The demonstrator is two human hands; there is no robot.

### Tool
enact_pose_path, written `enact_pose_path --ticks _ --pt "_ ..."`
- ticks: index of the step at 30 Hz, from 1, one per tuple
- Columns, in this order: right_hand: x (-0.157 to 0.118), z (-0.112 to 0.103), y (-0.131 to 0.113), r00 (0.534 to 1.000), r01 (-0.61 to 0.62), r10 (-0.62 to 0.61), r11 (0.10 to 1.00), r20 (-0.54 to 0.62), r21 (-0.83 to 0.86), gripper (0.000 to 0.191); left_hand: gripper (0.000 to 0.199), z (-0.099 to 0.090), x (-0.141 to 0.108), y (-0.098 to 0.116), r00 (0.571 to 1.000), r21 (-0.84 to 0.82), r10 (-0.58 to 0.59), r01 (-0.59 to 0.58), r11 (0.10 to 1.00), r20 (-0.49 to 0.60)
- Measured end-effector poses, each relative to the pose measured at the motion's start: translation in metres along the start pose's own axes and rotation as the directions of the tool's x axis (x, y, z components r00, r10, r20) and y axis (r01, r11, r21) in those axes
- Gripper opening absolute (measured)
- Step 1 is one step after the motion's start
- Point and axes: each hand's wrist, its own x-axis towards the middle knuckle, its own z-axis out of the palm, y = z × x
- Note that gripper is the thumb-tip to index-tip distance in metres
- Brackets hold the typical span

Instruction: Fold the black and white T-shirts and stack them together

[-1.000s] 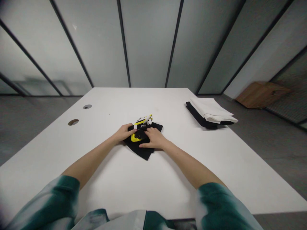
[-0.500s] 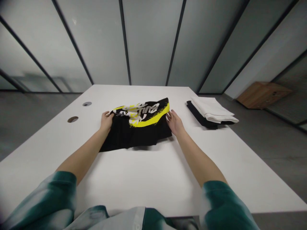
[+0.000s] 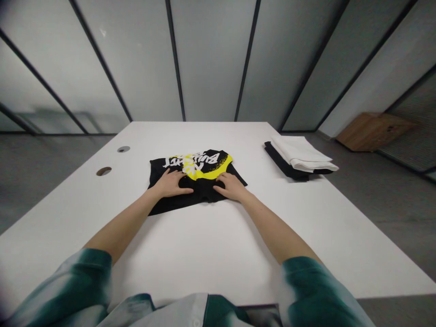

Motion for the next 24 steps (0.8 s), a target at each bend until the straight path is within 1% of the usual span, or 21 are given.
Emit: enact_pose_path --ticks 2,3,4,5,6,7,8,9,11,12,14,15,16,18,19,21,22,23,24 --pt "0.002 0.004 -0.002 0.998 -0.062 0.064 0.995 0.027 -0.081 0.036 0.101 0.005 -0.001 0.001 0.998 0.010 -0.031 0.031 0.999 0.056" --pt "0.003 0.006 0.000 0.992 -0.116 0.120 0.986 0.025 -0.118 0.040 0.105 0.006 -0.002 0.001 0.997 0.007 -0.050 0.050 0.999 0.053" --pt "0.003 0.007 0.001 0.984 -0.174 0.179 0.973 0.022 -0.152 0.043 0.102 0.006 -0.002 0.001 0.998 -0.001 -0.059 0.059 0.998 0.022" --pt "0.002 0.007 0.004 0.972 -0.226 0.234 0.957 0.020 -0.182 0.046 0.093 0.006 -0.002 0.002 0.998 -0.011 -0.054 0.053 0.999 -0.027" --pt "0.001 0.007 0.006 0.962 -0.262 0.272 0.943 0.021 -0.206 0.050 0.080 0.004 -0.002 0.003 0.996 -0.021 -0.034 0.032 0.999 -0.081" --pt "0.000 0.007 0.007 0.958 -0.273 0.285 0.937 0.024 -0.218 0.055 0.067 0.001 -0.003 0.004 0.992 -0.030 -0.003 -0.001 1.000 -0.122" --pt "-0.002 0.006 0.008 0.963 -0.255 0.268 0.942 0.032 -0.219 0.059 0.057 -0.002 -0.003 0.005 0.990 -0.036 0.036 -0.041 0.999 -0.137" --pt "-0.004 0.005 0.009 0.974 -0.211 0.224 0.955 0.040 -0.209 0.064 0.051 -0.004 -0.003 0.006 0.990 -0.041 0.077 -0.083 0.996 -0.122" --pt "-0.006 0.003 0.009 0.994 -0.091 0.100 0.980 0.046 -0.177 0.071 0.045 -0.009 -0.004 0.008 0.990 -0.066 0.139 -0.141 0.988 -0.034" --pt "-0.007 0.002 0.009 0.998 -0.038 0.046 0.986 0.045 -0.162 0.068 0.042 -0.010 -0.004 0.008 0.988 -0.084 0.157 -0.156 0.984 0.012" --pt "-0.006 0.001 0.008 0.999 0.020 -0.015 0.990 0.038 -0.141 0.047 0.030 -0.011 -0.003 0.008 0.983 -0.125 0.174 -0.165 0.978 0.065" --pt "-0.006 0.000 0.007 0.999 0.029 -0.025 0.991 0.029 -0.134 0.036 0.026 -0.011 -0.003 0.008 0.982 -0.147 0.174 -0.162 0.976 0.069" --pt "-0.004 -0.002 0.007 0.999 0.030 -0.029 0.991 0.014 -0.128 0.029 0.026 -0.012 -0.002 0.008 0.983 -0.170 0.170 -0.158 0.973 0.062" --pt "-0.002 -0.007 0.007 0.999 0.018 -0.021 0.995 -0.030 -0.103 0.029 0.030 -0.016 -0.001 0.006 0.989 -0.230 0.146 -0.139 0.963 0.013" --pt "0.000 -0.011 0.007 0.998 0.003 -0.007 0.997 -0.057 -0.078 0.030 0.031 -0.018 0.000 0.004 0.993 -0.266 0.112 -0.116 0.957 -0.030" --pt "0.003 -0.022 0.005 0.990 -0.064 0.065 0.998 -0.126 0.012 0.031 0.035 -0.026 0.001 0.002 0.987 -0.351 -0.007 -0.051 0.935 -0.162" --pt "0.005 -0.026 0.003 0.976 -0.116 0.128 0.990 -0.178 0.076 0.032 0.036 -0.029 0.002 0.001 0.968 -0.401 -0.079 -0.024 0.916 -0.239" --pt "0.008 -0.030 0.000 0.949 -0.169 0.202 0.974 -0.242 0.150 0.033 0.038 -0.032 0.003 0.002 0.941 -0.453 -0.145 -0.011 0.891 -0.306" --pt "0.011 -0.033 -0.005 0.910 -0.208 0.275 0.950 -0.309 0.233 0.034 0.040 -0.035 0.004 0.004 0.915 -0.504 -0.189 -0.018 0.863 -0.356"
